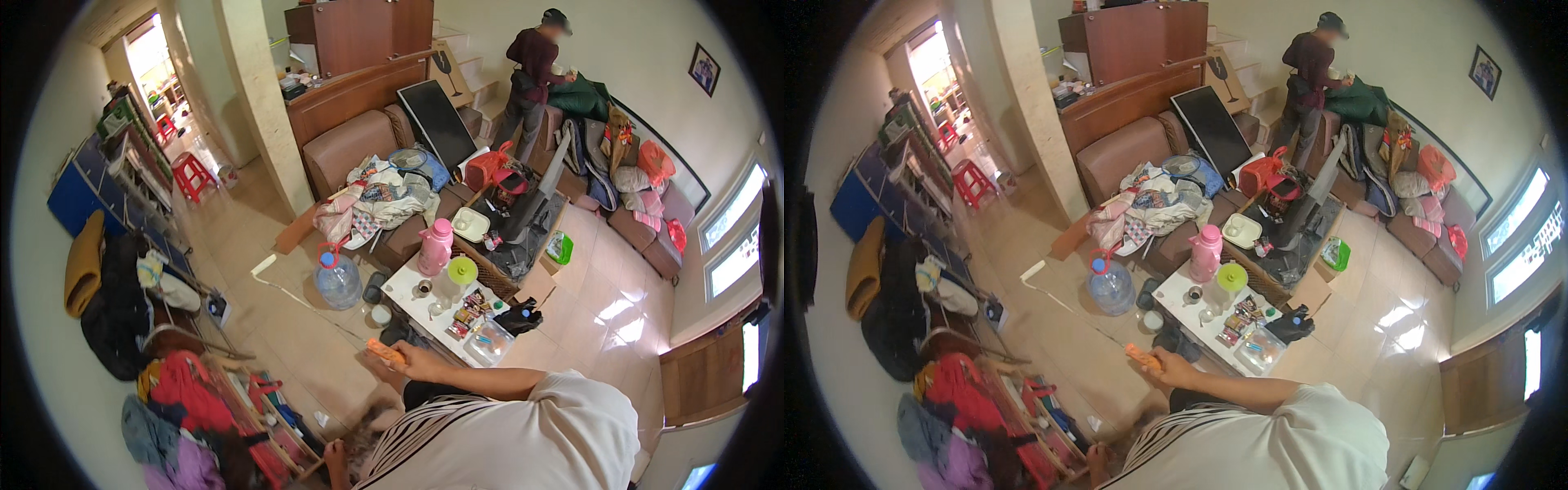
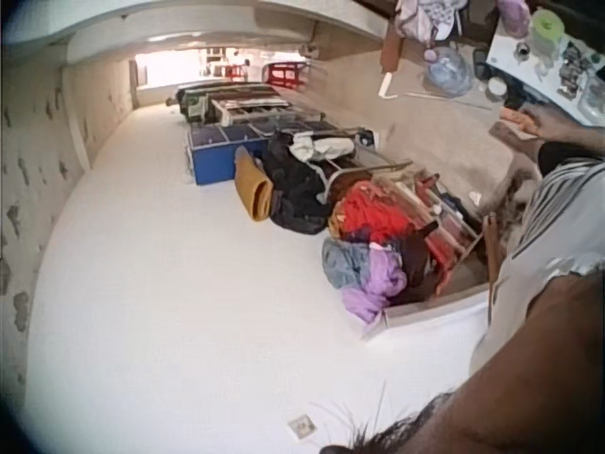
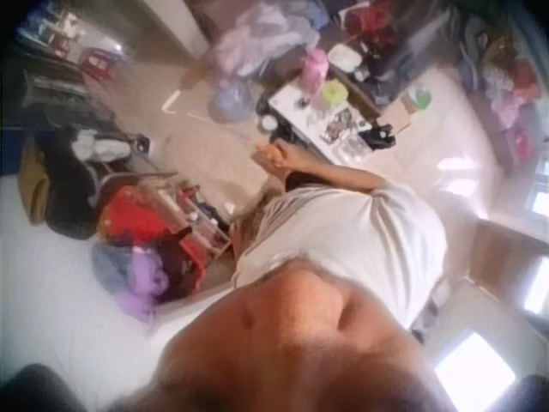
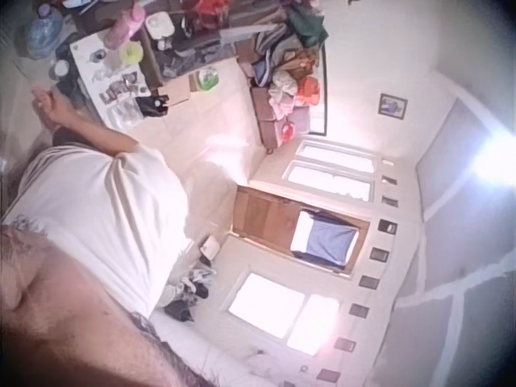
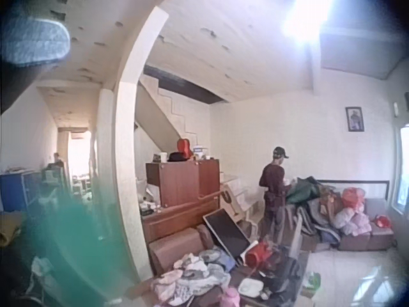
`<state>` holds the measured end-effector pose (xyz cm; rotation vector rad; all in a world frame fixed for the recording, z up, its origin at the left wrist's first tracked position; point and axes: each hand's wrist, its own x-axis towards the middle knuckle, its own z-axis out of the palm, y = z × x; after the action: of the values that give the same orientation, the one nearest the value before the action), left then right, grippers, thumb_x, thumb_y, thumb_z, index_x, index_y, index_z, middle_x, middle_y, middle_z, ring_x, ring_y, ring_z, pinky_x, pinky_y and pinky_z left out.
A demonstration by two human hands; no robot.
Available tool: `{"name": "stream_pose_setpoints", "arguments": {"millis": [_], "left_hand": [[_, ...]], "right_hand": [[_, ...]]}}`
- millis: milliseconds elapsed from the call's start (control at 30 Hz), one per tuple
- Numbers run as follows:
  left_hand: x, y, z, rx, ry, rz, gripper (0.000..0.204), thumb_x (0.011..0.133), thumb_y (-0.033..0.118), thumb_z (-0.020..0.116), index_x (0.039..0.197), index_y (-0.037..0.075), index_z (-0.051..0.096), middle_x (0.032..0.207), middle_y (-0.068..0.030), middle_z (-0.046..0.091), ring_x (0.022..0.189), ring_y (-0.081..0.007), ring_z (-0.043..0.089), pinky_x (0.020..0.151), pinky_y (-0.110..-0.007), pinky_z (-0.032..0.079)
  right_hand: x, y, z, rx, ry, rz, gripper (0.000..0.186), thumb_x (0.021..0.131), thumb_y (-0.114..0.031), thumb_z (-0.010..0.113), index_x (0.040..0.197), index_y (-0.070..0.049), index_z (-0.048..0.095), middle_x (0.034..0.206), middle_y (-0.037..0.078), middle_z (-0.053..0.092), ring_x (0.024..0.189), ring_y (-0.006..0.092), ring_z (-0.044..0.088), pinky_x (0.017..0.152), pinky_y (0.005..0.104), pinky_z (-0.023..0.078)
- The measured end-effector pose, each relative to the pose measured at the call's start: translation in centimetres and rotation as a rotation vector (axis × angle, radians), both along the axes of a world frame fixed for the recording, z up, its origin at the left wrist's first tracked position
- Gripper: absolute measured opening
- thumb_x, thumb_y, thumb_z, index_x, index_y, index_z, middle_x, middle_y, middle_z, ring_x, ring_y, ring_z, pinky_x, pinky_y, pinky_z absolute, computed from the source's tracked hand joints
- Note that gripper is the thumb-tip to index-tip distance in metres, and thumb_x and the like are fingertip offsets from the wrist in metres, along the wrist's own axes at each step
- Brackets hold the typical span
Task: The person paints a wall using a roller and a brush, dipping them into a tray and a bucket of paint.
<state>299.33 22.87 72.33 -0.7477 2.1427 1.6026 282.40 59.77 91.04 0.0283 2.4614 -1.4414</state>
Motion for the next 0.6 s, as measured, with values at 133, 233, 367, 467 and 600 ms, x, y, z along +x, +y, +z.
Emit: {"name": "stream_pose_setpoints", "arguments": {"millis": [133,233,367,467,600], "left_hand": [[-10.6,-3.8,-0.4,0.030,-0.282,0.091,0.032,0.094,0.028,0.049,0.090,-0.003,0.058,0.071,-0.0105,0.062,0.058,-0.0167,0.058,0.053,-0.032,0.048],[-19.8,-5.4,1.8,-0.060,-0.418,0.126,0.032,0.095,0.027,0.049,0.092,-0.003,0.058,0.074,-0.0114,0.062,0.059,-0.0174,0.059,0.054,-0.033,0.048],[-32.5,-9.2,4.7,-0.138,-0.476,0.175,0.031,0.095,0.027,0.049,0.095,-0.003,0.058,0.078,-0.0127,0.063,0.061,-0.0183,0.059,0.056,-0.033,0.049],[-41.9,-12.1,4.9,-0.152,-0.492,0.181,0.031,0.095,0.027,0.049,0.097,-0.003,0.057,0.081,-0.0137,0.063,0.063,-0.0190,0.060,0.058,-0.034,0.050],[-54.3,-16.4,3.5,-0.165,-0.510,0.184,0.031,0.095,0.026,0.048,0.101,-0.003,0.057,0.085,-0.0150,0.064,0.065,-0.0200,0.061,0.060,-0.034,0.050]], "right_hand": [[-13.2,-4.0,-5.7,-0.080,0.037,0.004,0.046,0.089,-0.040,0.063,0.114,-0.003,0.052,0.089,0.020,0.065,0.082,0.0316,0.066,0.072,0.0381,0.050],[-24.5,-7.1,-6.4,-0.080,0.026,0.031,0.045,0.089,-0.039,0.063,0.113,-0.003,0.051,0.089,0.021,0.065,0.082,0.0318,0.066,0.072,0.0386,0.051],[-38.3,-11.0,-3.8,-0.080,0.013,0.085,0.042,0.089,-0.037,0.063,0.112,-0.003,0.050,0.088,0.021,0.065,0.081,0.0343,0.065,0.071,0.0405,0.050],[-48.2,-13.2,-3.8,-0.070,0.078,0.094,0.042,0.090,-0.037,0.063,0.112,-0.004,0.049,0.087,0.021,0.064,0.081,0.0350,0.065,0.071,0.0410,0.050],[-58.3,-17.9,-5.0,-0.052,0.073,0.099,0.044,0.090,-0.038,0.062,0.114,-0.004,0.048,0.088,0.021,0.064,0.082,0.0351,0.065,0.072,0.0412,0.050]]}}
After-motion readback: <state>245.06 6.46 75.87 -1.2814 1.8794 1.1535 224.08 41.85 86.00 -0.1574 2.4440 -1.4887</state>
